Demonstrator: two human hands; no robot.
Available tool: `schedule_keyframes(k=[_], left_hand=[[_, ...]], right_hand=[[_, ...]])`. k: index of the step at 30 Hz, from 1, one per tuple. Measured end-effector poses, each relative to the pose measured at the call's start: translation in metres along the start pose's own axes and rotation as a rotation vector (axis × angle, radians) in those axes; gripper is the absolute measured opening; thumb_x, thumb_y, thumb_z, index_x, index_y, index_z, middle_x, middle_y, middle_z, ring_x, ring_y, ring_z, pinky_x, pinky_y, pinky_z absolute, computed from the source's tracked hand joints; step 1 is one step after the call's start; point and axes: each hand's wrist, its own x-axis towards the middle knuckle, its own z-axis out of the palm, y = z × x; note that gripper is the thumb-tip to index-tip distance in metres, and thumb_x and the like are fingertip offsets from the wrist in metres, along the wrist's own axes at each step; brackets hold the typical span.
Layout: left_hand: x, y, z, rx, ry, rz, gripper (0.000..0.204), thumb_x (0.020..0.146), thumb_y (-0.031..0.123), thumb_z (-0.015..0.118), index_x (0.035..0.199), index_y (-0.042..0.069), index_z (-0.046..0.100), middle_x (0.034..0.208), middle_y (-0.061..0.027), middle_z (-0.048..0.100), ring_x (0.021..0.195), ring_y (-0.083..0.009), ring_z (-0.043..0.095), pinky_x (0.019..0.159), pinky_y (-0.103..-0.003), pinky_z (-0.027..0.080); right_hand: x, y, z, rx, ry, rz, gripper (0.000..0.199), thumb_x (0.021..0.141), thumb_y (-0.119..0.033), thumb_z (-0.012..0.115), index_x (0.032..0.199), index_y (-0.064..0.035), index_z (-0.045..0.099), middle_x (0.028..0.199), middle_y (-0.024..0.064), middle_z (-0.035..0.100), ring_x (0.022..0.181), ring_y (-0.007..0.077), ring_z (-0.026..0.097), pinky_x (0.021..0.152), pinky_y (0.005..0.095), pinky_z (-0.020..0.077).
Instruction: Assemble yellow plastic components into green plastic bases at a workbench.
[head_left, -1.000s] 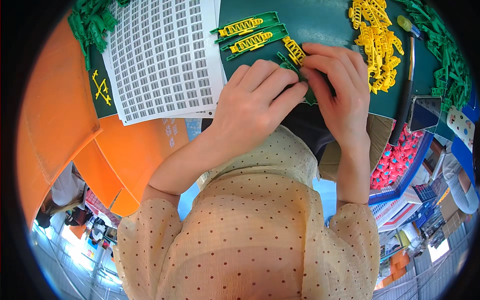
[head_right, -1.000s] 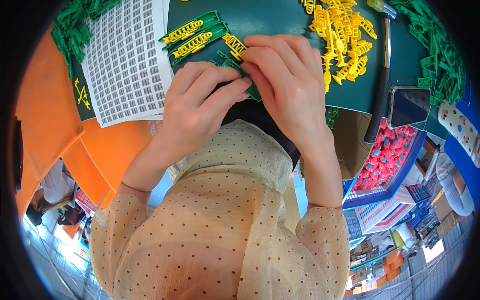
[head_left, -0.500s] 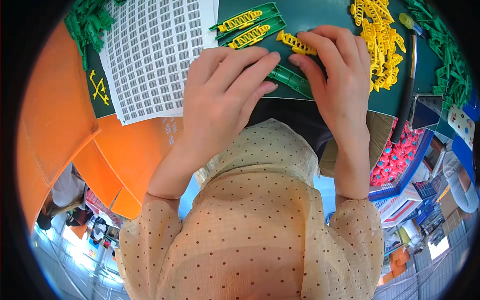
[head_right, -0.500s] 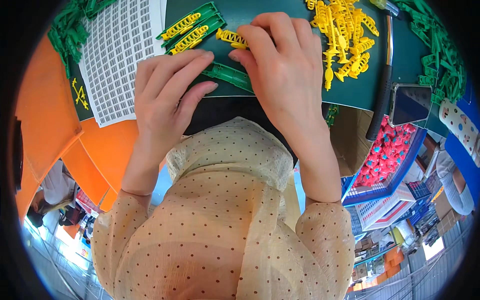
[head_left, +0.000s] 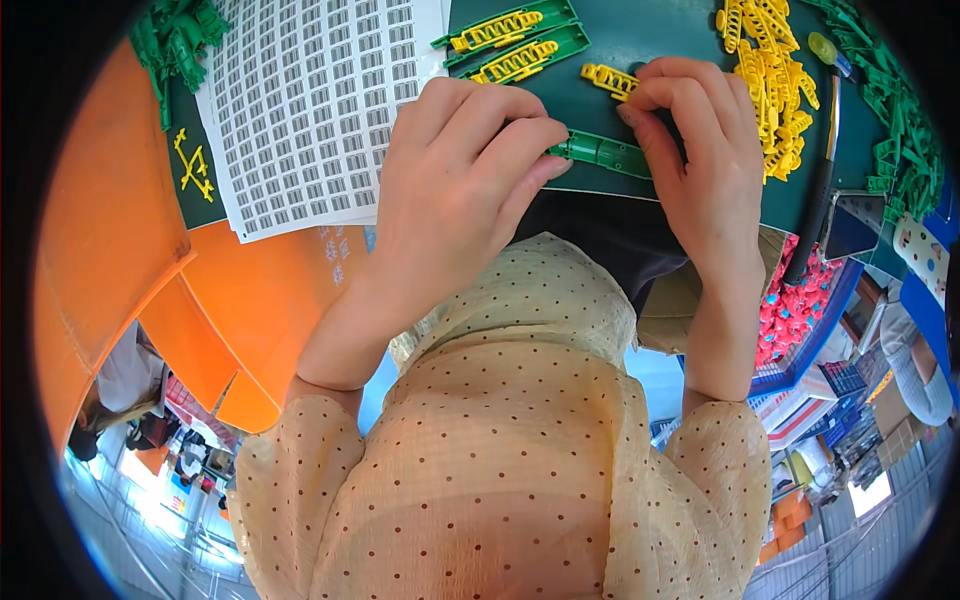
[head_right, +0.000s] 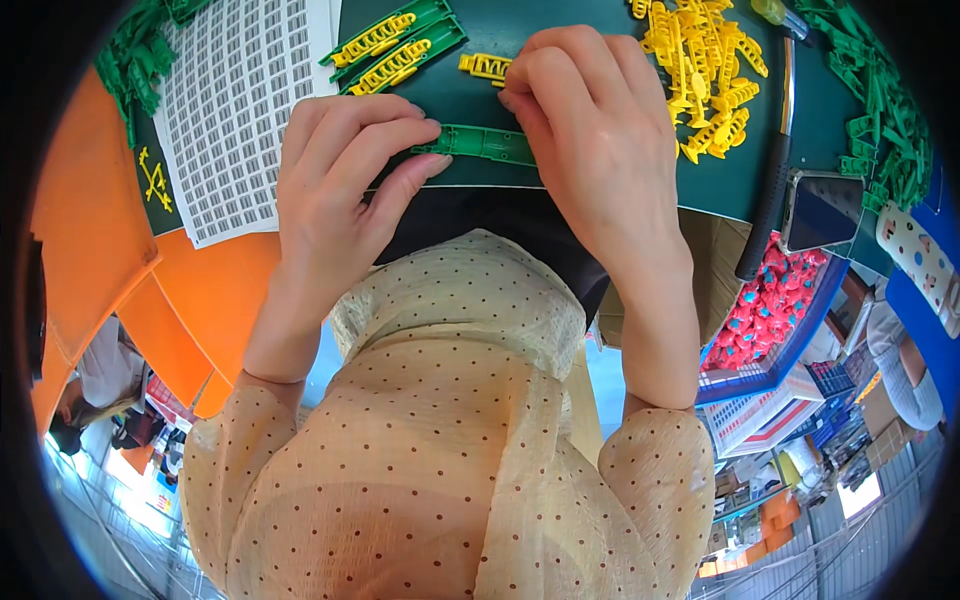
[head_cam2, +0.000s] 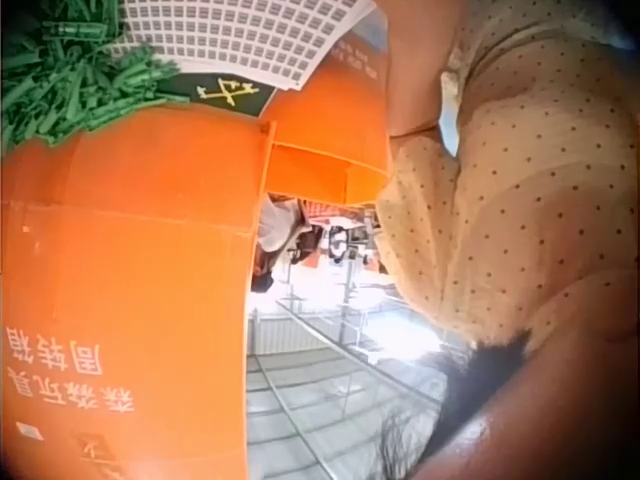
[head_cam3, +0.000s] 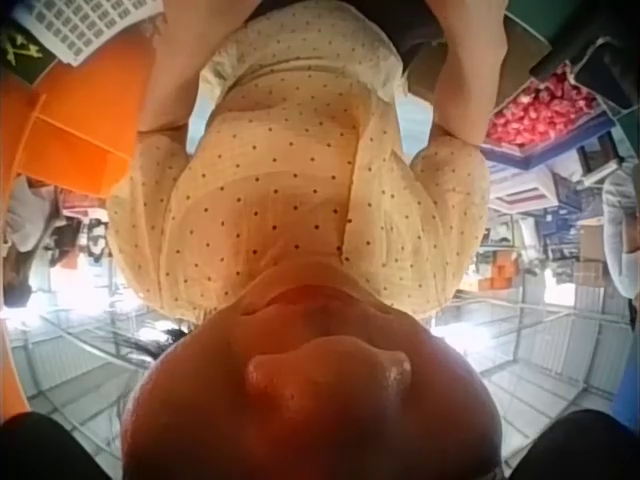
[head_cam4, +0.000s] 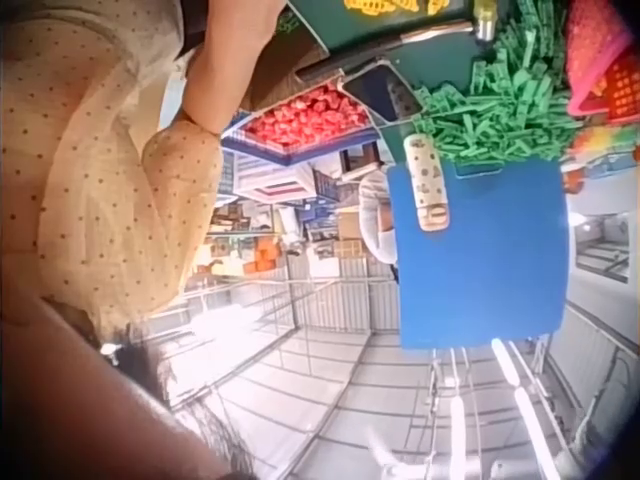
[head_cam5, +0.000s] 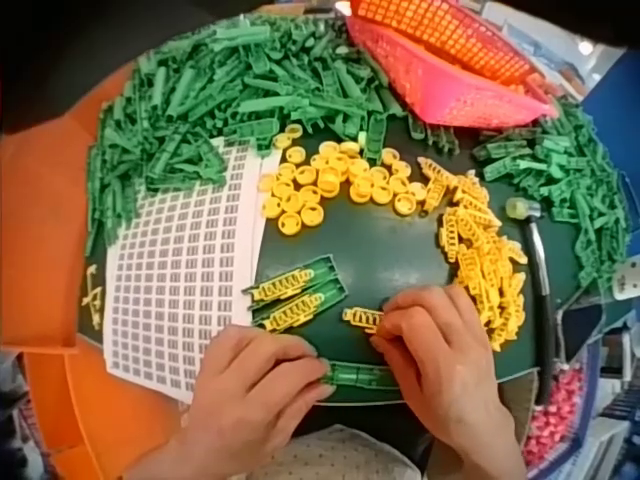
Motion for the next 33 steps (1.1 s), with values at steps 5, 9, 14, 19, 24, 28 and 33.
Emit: schedule_keyframes(k=[5,9,14,19,24,28,33], left_hand=[[0.002,0.001,0.001,-0.018,0.019,-0.034,0.027,0.073,0.008,0.079,0.098,0.009,0.07,0.097,-0.0024,0.066,0.091,-0.0251,0.056,0.079,-0.035,0.047],[0.003,-0.003,0.007,-0.005,0.064,0.033,0.029,0.072,0.011,0.077,0.099,0.01,0.067,0.096,0.0006,0.063,0.088,-0.0232,0.055,0.073,-0.035,0.045],[0.006,0.004,0.002,-0.039,-0.003,-0.04,0.031,0.072,0.01,0.08,0.101,0.009,0.07,0.097,-0.0041,0.065,0.091,-0.0255,0.056,0.079,-0.035,0.046],[0.007,0.004,0.005,-0.052,-0.017,-0.031,0.028,0.072,0.011,0.08,0.097,0.008,0.07,0.094,-0.0033,0.066,0.089,-0.025,0.057,0.077,-0.035,0.046],[0.005,-0.004,0.012,-0.023,0.052,0.039,0.025,0.069,0.015,0.08,0.09,0.012,0.066,0.09,0.0017,0.06,0.086,-0.0216,0.054,0.07,-0.035,0.041],[0.005,-0.005,0.012,-0.02,0.061,0.05,0.025,0.07,0.015,0.079,0.09,0.012,0.066,0.089,0.0016,0.06,0.085,-0.0217,0.054,0.07,-0.035,0.041],[0.006,-0.004,0.012,-0.02,0.054,0.052,0.025,0.07,0.014,0.079,0.09,0.011,0.066,0.09,0.0011,0.061,0.085,-0.0223,0.054,0.07,-0.035,0.042]], right_hand=[[0.001,0.003,-0.003,-0.025,0.053,-0.06,0.025,0.074,-0.002,0.074,0.095,-0.008,0.062,0.096,0.005,0.061,0.086,0.0258,0.056,0.074,0.0373,0.0474],[0.008,-0.003,-0.009,-0.035,-0.016,0.018,0.025,0.079,-0.002,0.073,0.102,-0.0056,0.066,0.102,0.0074,0.064,0.095,0.0276,0.059,0.081,0.0365,0.0475],[0.017,-0.01,-0.013,-0.072,-0.12,0.11,0.022,0.08,-0.003,0.072,0.102,-0.0055,0.067,0.102,0.0074,0.063,0.098,0.0276,0.058,0.084,0.0362,0.0471],[0.015,-0.005,-0.011,-0.018,-0.102,0.084,0.022,0.079,0.0,0.073,0.099,-0.0047,0.066,0.101,0.0073,0.065,0.096,0.0269,0.06,0.082,0.035,0.0476],[0.009,-0.006,-0.011,0.081,-0.067,0.095,0.023,0.077,0.003,0.072,0.098,-0.0048,0.066,0.098,0.0064,0.067,0.091,0.0249,0.062,0.078,0.0325,0.0486],[0.004,-0.007,-0.013,0.124,-0.059,0.005,0.024,0.076,0.006,0.072,0.097,-0.0039,0.068,0.096,0.0069,0.069,0.088,0.0242,0.063,0.076,0.0315,0.049],[-0.01,-0.01,-0.01,0.165,-0.054,-0.038,0.026,0.073,0.006,0.074,0.096,-0.0037,0.07,0.095,0.0072,0.07,0.088,0.024,0.063,0.075,0.0321,0.0493]])
